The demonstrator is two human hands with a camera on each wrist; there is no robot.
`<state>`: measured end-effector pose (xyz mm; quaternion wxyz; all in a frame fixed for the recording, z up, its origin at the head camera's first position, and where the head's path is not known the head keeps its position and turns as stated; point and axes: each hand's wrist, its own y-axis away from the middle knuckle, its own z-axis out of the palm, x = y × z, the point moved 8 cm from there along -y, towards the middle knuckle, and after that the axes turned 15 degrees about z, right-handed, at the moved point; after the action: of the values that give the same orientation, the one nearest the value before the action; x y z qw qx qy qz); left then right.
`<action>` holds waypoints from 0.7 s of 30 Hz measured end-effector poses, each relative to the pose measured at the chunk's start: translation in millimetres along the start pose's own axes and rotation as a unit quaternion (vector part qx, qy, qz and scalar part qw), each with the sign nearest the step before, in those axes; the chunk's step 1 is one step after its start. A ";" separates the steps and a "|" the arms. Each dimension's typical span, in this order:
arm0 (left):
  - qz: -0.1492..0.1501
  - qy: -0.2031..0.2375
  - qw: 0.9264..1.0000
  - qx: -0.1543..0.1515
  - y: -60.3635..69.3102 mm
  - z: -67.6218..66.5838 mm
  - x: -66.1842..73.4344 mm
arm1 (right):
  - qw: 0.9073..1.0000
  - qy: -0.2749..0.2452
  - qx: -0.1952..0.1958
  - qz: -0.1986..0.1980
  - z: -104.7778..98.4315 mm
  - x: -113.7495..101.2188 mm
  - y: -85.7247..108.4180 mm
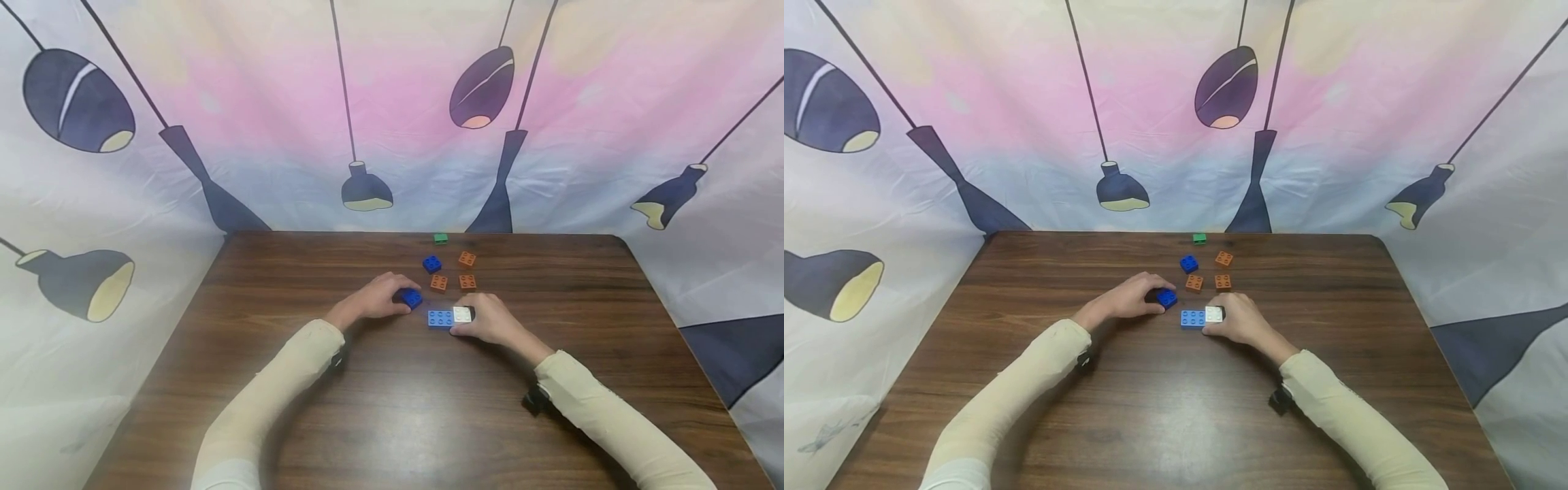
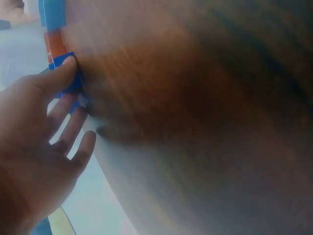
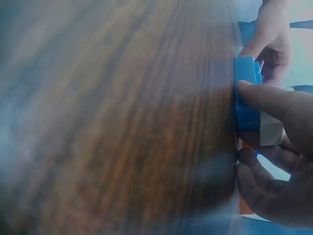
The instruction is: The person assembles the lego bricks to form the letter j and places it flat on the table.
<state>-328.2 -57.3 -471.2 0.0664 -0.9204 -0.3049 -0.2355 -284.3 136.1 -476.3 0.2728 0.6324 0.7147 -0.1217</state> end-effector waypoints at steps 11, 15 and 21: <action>-0.006 -0.005 1.000 0.017 -1.5 -1.5 -0.6 | 1.000 0.011 0.005 -0.002 -0.9 -1.1 -0.7; -0.007 0.000 1.000 0.024 -0.4 -1.9 -0.4 | 1.000 0.016 0.005 -0.001 0.3 -0.4 -1.7; -0.002 0.022 0.999 0.040 0.9 -2.9 2.7 | 1.000 0.009 0.005 -0.003 0.4 -0.3 -1.3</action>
<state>-327.0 -57.4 -467.4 0.1093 -0.9112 -0.3139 -0.2435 -285.5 135.4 -476.7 0.2629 0.6326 0.7185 -0.1201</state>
